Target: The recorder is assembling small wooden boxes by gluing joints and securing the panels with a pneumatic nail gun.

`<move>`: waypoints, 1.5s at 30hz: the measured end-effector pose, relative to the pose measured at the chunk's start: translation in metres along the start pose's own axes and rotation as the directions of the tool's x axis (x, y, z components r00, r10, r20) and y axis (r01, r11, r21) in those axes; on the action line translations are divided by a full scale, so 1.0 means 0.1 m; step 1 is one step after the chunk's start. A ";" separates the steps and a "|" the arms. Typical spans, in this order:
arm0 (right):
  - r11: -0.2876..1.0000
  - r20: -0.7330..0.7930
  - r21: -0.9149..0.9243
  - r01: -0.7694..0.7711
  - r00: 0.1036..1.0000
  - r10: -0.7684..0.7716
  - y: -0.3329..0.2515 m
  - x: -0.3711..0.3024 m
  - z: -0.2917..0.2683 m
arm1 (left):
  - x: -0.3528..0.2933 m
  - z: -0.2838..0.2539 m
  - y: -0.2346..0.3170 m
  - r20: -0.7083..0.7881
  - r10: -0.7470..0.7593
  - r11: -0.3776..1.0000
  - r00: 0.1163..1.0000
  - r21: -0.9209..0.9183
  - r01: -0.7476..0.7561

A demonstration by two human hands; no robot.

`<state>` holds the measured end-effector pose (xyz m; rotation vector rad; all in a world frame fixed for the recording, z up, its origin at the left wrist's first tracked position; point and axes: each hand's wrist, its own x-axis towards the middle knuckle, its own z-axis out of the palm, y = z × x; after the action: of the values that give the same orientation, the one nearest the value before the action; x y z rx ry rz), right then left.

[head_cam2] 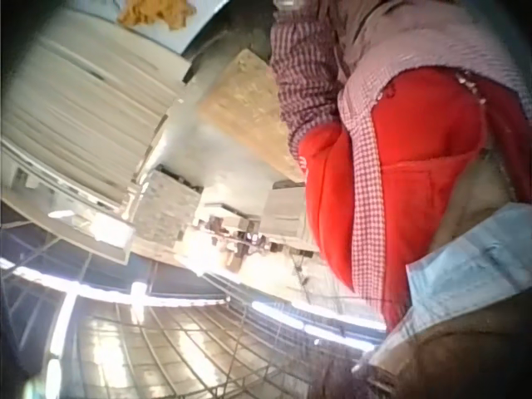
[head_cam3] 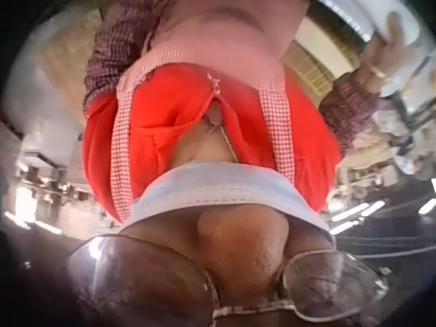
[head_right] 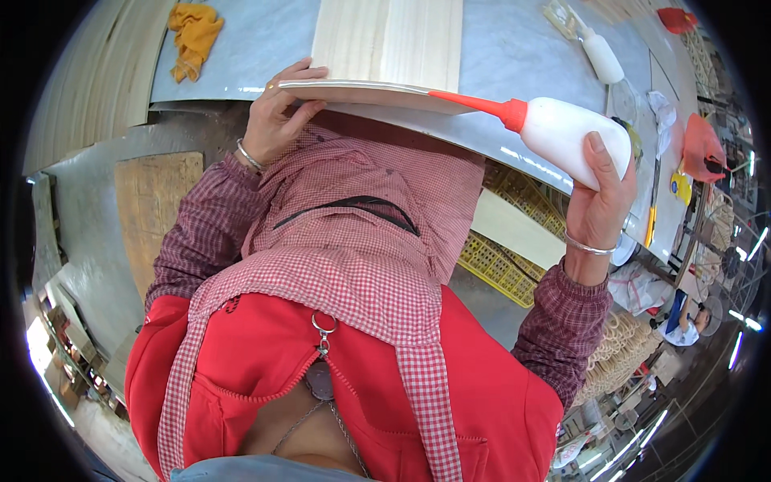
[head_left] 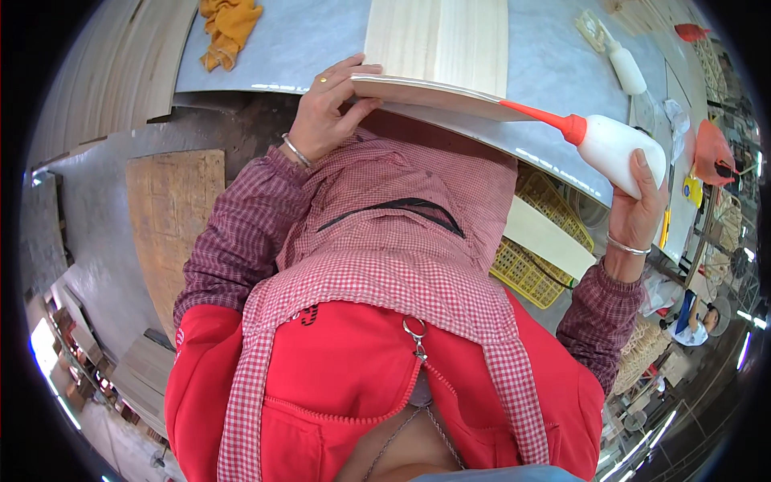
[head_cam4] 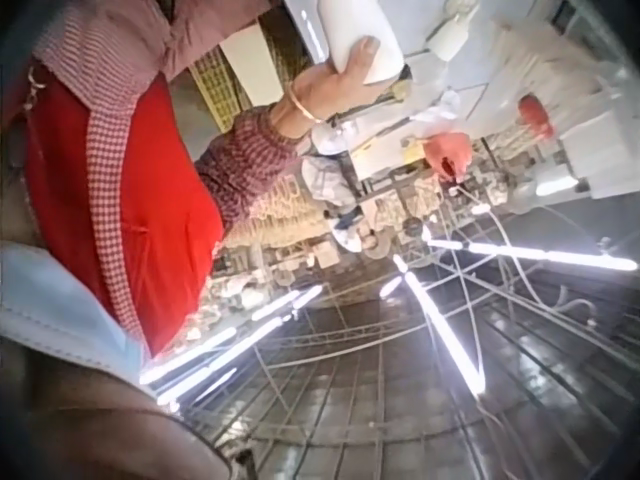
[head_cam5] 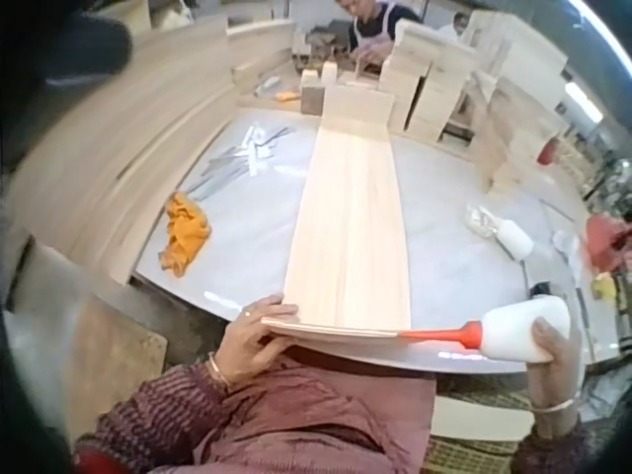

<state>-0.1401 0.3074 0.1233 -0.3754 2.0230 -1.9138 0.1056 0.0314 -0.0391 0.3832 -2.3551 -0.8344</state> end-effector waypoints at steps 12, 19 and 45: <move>1.000 -0.125 0.004 -0.010 0.992 0.011 0.06 -0.03 -0.40 | 0.00 -0.01 0.02 0.005 -0.022 0.999 1.000 -0.033 0.022; 1.000 -0.142 0.011 -0.019 0.990 0.020 0.12 0.01 -0.53 | 0.02 -0.02 0.01 0.009 -0.026 0.998 1.000 -0.050 0.026; 0.998 -0.648 -0.023 0.064 0.759 -0.064 1.45 1.89 -0.29 | 0.04 -0.17 0.17 0.142 -0.047 0.998 0.989 -0.045 0.053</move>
<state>-0.3192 0.2661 -0.0308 0.2857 2.4359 -2.3094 0.1119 0.0341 -0.0155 0.3757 -2.4584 -0.9687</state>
